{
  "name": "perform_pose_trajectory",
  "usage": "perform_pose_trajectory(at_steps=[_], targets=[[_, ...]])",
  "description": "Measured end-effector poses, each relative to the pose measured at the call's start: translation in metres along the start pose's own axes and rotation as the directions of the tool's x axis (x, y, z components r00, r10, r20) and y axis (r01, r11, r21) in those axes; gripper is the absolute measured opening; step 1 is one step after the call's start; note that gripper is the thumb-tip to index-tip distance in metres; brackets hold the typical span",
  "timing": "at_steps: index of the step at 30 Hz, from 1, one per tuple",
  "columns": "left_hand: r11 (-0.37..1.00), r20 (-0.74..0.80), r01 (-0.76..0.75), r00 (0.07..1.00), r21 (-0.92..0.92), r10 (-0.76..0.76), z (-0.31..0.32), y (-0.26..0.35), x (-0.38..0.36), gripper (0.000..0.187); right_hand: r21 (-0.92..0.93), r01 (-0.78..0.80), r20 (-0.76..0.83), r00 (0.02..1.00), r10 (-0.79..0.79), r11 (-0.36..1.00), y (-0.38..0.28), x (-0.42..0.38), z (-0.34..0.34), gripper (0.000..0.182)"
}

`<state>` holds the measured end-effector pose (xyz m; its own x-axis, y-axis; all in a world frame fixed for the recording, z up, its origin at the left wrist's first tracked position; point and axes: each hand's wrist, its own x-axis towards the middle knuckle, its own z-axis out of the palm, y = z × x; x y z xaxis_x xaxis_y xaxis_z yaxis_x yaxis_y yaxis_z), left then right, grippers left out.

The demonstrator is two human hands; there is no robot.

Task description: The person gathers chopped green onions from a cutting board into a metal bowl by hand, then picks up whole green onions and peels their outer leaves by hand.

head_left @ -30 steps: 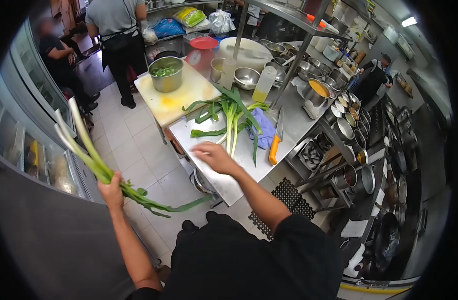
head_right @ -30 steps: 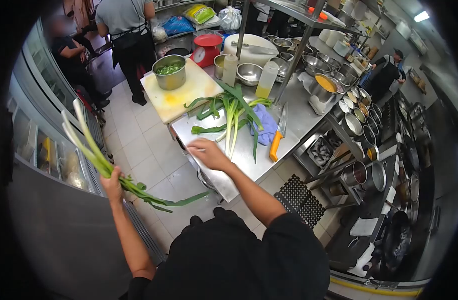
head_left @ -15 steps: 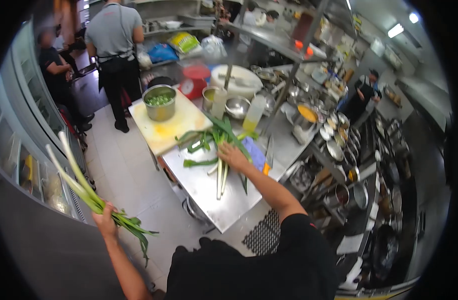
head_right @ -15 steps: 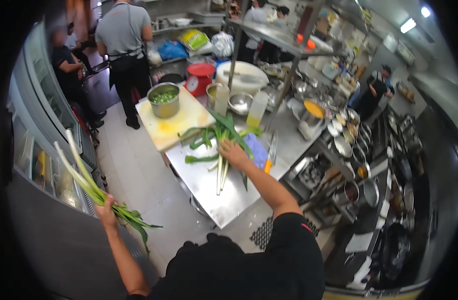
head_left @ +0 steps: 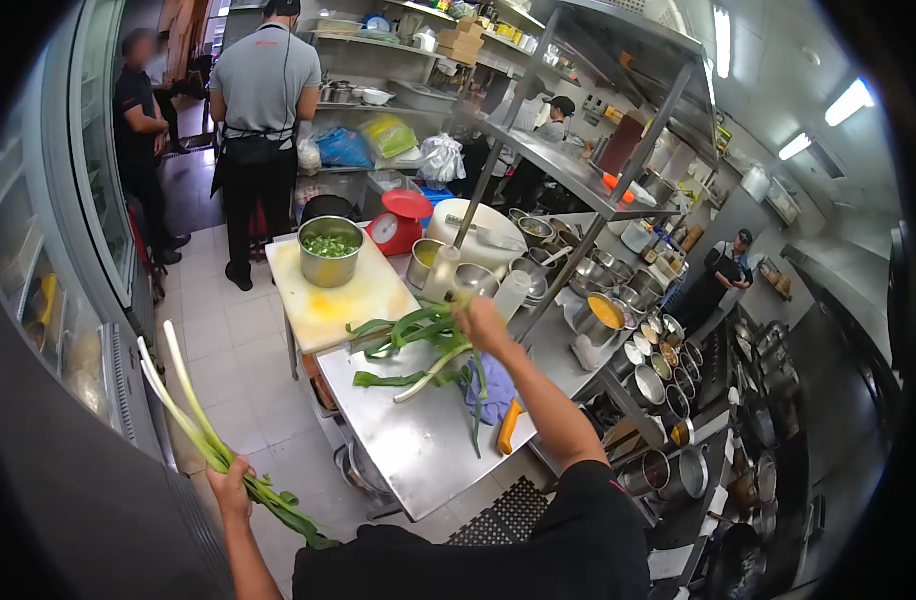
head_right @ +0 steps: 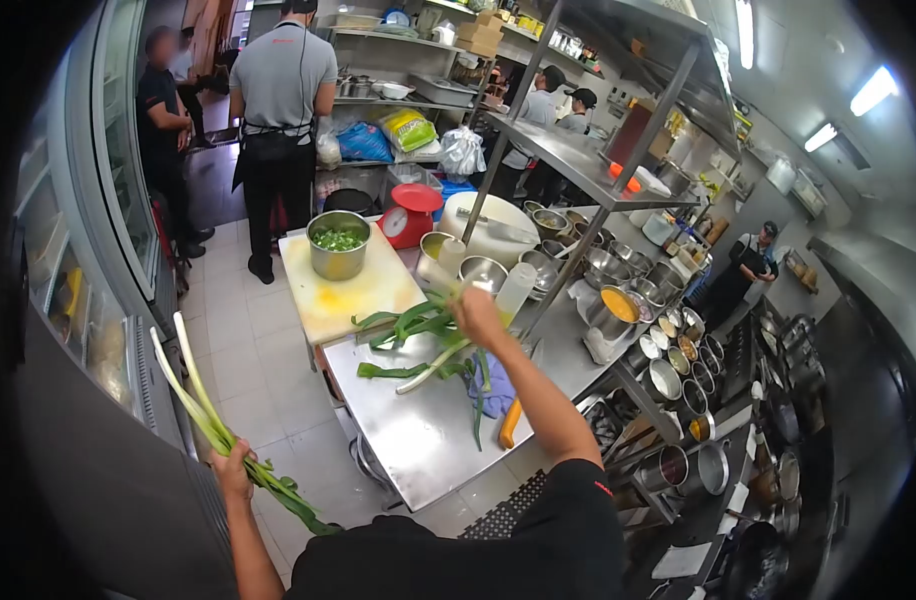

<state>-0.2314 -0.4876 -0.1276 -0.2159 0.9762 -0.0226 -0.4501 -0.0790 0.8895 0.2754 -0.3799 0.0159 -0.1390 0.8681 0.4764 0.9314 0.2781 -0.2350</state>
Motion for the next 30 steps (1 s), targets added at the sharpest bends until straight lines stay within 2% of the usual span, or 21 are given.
perform_pose_trajectory(at_steps=[3, 7, 9, 10, 11, 13, 14, 16, 17, 19, 21, 29, 30], targets=[[1.000, 0.041, 0.004, 0.999, 0.015, -0.004, 0.017, 0.003, 0.007, 0.021, 0.279, -0.045, -0.314, 0.940, 0.136, 0.959, -0.017, 0.029, -0.043, 0.020], [0.999, 0.124, 0.039, 0.991, 0.031, -0.043, 0.047, 0.004, 0.018, 0.019, 0.347, -0.129, -0.393, 0.880, 0.269, 0.929, -0.027, 0.055, -0.087, 0.026], [0.998, 0.179, 0.035, 0.983, 0.044, -0.042, 0.062, 0.002, 0.025, 0.019, 0.515, -0.022, -0.415, 0.868, 0.271, 0.857, -0.025, 0.062, -0.087, 0.030], [0.997, 0.200, 0.055, 0.978, 0.053, -0.064, 0.070, 0.000, 0.027, 0.019, 0.529, -0.118, -0.335, 0.881, 0.335, 0.841, -0.023, 0.059, -0.081, 0.029], [0.995, 0.219, 0.073, 0.972, 0.062, -0.085, 0.078, -0.001, 0.028, 0.019, 0.528, -0.120, -0.337, 0.879, 0.337, 0.840, -0.022, 0.055, -0.069, 0.029], [0.995, 0.243, 0.082, 0.965, 0.061, -0.094, 0.095, -0.003, 0.028, 0.019, 0.648, -0.179, -0.196, 0.900, 0.390, 0.740, -0.028, 0.045, -0.046, 0.029], [0.992, 0.277, 0.097, 0.954, 0.076, -0.115, 0.102, -0.007, 0.028, 0.020, 0.649, -0.175, -0.199, 0.901, 0.387, 0.740, -0.036, 0.040, -0.040, 0.029], [0.984, 0.333, 0.132, 0.928, 0.119, -0.165, 0.108, -0.018, 0.030, 0.022, 0.777, -0.226, -0.059, 0.903, 0.425, 0.587, -0.053, 0.025, -0.026, 0.029], [0.984, 0.334, 0.129, 0.928, 0.122, -0.163, 0.113, -0.017, 0.028, 0.022, 0.780, -0.223, -0.061, 0.903, 0.426, 0.585, -0.058, 0.020, -0.017, 0.029], [0.984, 0.372, 0.139, 0.912, 0.109, -0.170, 0.128, -0.016, 0.020, 0.020, 0.827, -0.308, 0.032, 0.860, 0.509, 0.470, -0.066, 0.006, -0.001, 0.029], [0.983, 0.405, 0.152, 0.896, 0.107, -0.183, 0.142, -0.015, 0.016, 0.021, 0.836, -0.357, 0.097, 0.843, 0.529, 0.416, -0.084, -0.008, 0.010, 0.028], [0.977, 0.571, 0.149, 0.794, 0.150, -0.209, 0.197, -0.024, 0.010, 0.021, 0.838, -0.394, 0.175, 0.850, 0.496, 0.378, -0.141, -0.041, 0.053, 0.031], [0.979, 0.570, 0.138, 0.797, 0.152, -0.201, 0.201, -0.028, 0.007, 0.019, 0.865, -0.393, 0.200, 0.840, 0.504, 0.312, -0.145, -0.044, 0.059, 0.033]])
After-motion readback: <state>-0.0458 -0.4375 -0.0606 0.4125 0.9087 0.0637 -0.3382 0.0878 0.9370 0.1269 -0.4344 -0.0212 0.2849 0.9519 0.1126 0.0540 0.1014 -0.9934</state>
